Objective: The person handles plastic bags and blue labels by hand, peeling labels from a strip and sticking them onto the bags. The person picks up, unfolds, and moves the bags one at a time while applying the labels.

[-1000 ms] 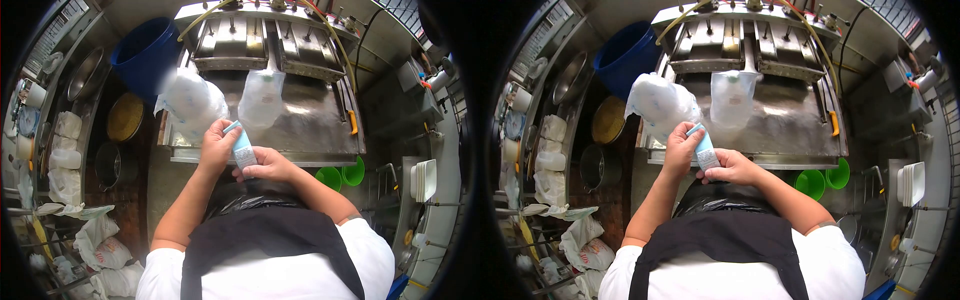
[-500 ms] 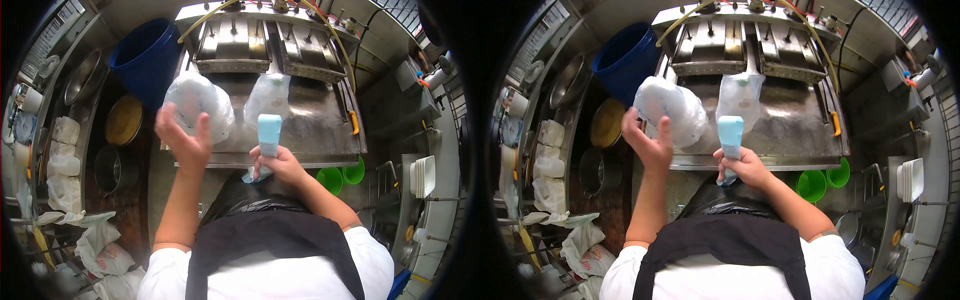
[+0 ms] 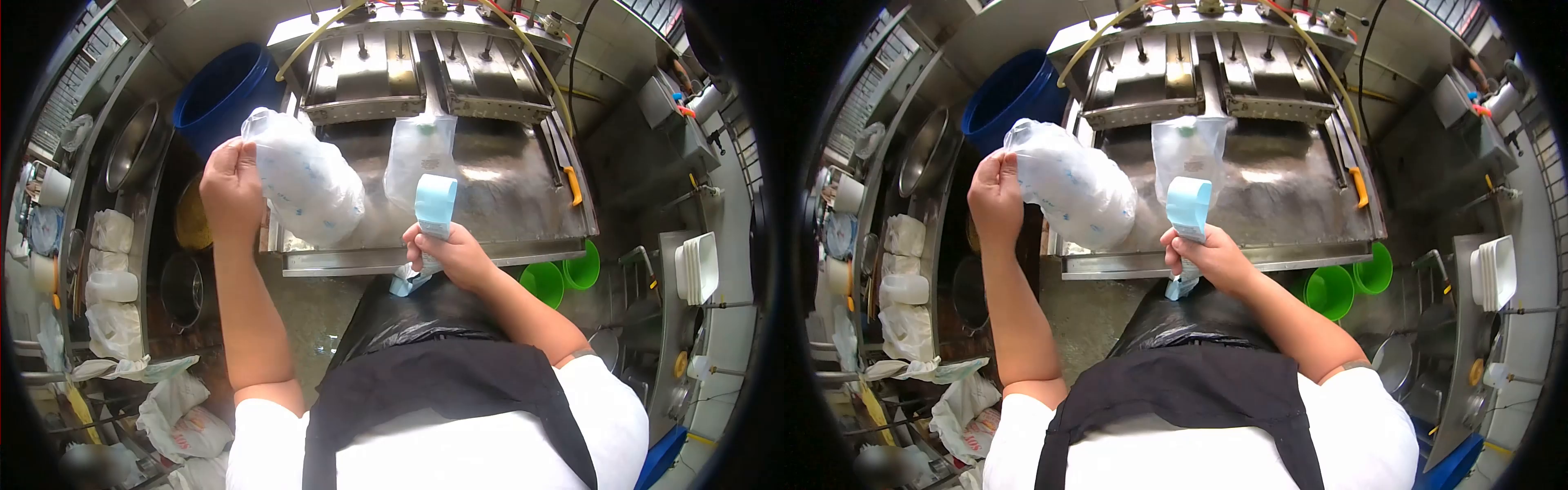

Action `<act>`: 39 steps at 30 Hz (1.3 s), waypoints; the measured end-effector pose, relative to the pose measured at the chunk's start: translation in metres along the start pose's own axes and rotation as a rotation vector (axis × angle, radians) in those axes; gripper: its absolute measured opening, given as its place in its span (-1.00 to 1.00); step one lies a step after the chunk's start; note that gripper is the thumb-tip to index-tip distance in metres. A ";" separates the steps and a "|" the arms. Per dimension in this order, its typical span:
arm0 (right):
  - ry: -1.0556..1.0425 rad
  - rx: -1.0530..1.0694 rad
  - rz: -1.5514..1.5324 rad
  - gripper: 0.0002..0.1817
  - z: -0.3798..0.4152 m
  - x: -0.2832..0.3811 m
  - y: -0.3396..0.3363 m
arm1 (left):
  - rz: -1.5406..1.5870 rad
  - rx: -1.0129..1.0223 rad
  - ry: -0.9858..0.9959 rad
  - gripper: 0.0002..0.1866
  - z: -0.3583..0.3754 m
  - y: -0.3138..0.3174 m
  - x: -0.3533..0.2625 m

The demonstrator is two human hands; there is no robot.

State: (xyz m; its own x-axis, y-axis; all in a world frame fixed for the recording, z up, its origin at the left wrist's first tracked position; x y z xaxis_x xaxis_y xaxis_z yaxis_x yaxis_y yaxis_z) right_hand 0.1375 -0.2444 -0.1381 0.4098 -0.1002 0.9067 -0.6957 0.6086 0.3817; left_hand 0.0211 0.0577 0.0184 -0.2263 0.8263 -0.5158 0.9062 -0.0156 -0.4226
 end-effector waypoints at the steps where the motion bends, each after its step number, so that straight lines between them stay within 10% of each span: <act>1: -0.002 -0.003 -0.003 -0.80 0.000 0.000 -0.001 | 0.001 0.003 0.003 -0.79 -0.006 -0.005 -0.004; 3: 0.022 0.004 0.001 -0.81 0.000 -0.001 -0.003 | -0.013 -0.256 0.012 -0.76 -0.022 -0.028 -0.016; 10: -0.059 -0.060 0.019 -0.71 -0.009 0.012 0.000 | 0.577 -0.188 -0.082 -0.82 -0.019 -0.032 -0.082; 13: -0.124 -0.060 -0.050 -0.59 -0.021 0.027 -0.003 | 0.578 0.089 -0.173 -0.88 0.024 -0.028 -0.115; 15: -0.070 0.082 -0.418 -0.30 -0.027 0.029 -0.004 | 0.469 0.267 0.323 -0.87 0.059 -0.023 -0.149; 16: -0.008 -0.035 -0.473 -0.16 -0.020 0.044 0.005 | 0.769 0.544 0.093 -0.78 0.071 -0.018 -0.166; 19: -0.010 0.192 -0.478 -0.50 -0.004 0.066 -0.009 | 0.961 0.885 0.308 -0.64 0.097 -0.006 -0.191; 23: -0.040 0.023 -0.486 -0.67 0.009 0.052 -0.052 | 1.194 0.798 -0.329 -0.38 0.119 0.004 -0.118; 28: -0.021 0.040 -0.384 -0.79 0.023 0.047 -0.069 | 0.967 0.409 -0.789 -0.52 0.148 0.083 -0.079; 30: -0.018 0.052 -0.381 -0.80 0.021 0.043 -0.070 | 1.475 0.835 -1.127 -0.58 0.169 0.105 -0.100; 39: -0.103 0.039 -0.521 -0.61 0.031 0.041 -0.123 | 1.125 0.877 -1.112 -0.83 0.183 0.117 -0.071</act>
State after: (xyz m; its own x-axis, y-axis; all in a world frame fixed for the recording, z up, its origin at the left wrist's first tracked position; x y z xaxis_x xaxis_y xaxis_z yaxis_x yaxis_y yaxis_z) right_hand 0.2213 -0.3473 -0.1424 0.6480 -0.4591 0.6077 -0.4379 0.4282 0.7905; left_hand 0.0784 -0.1056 -0.1307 -0.1451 -0.5042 -0.8513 0.4301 -0.8070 0.4046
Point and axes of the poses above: each hand's wrist, its own z-axis away from the middle knuckle, its own y-axis out of the palm, x = y × z, the point moved 5 cm from there along -z, towards the middle knuckle, and after that the axes turned 9 degrees about -x, right-handed, at the moved point
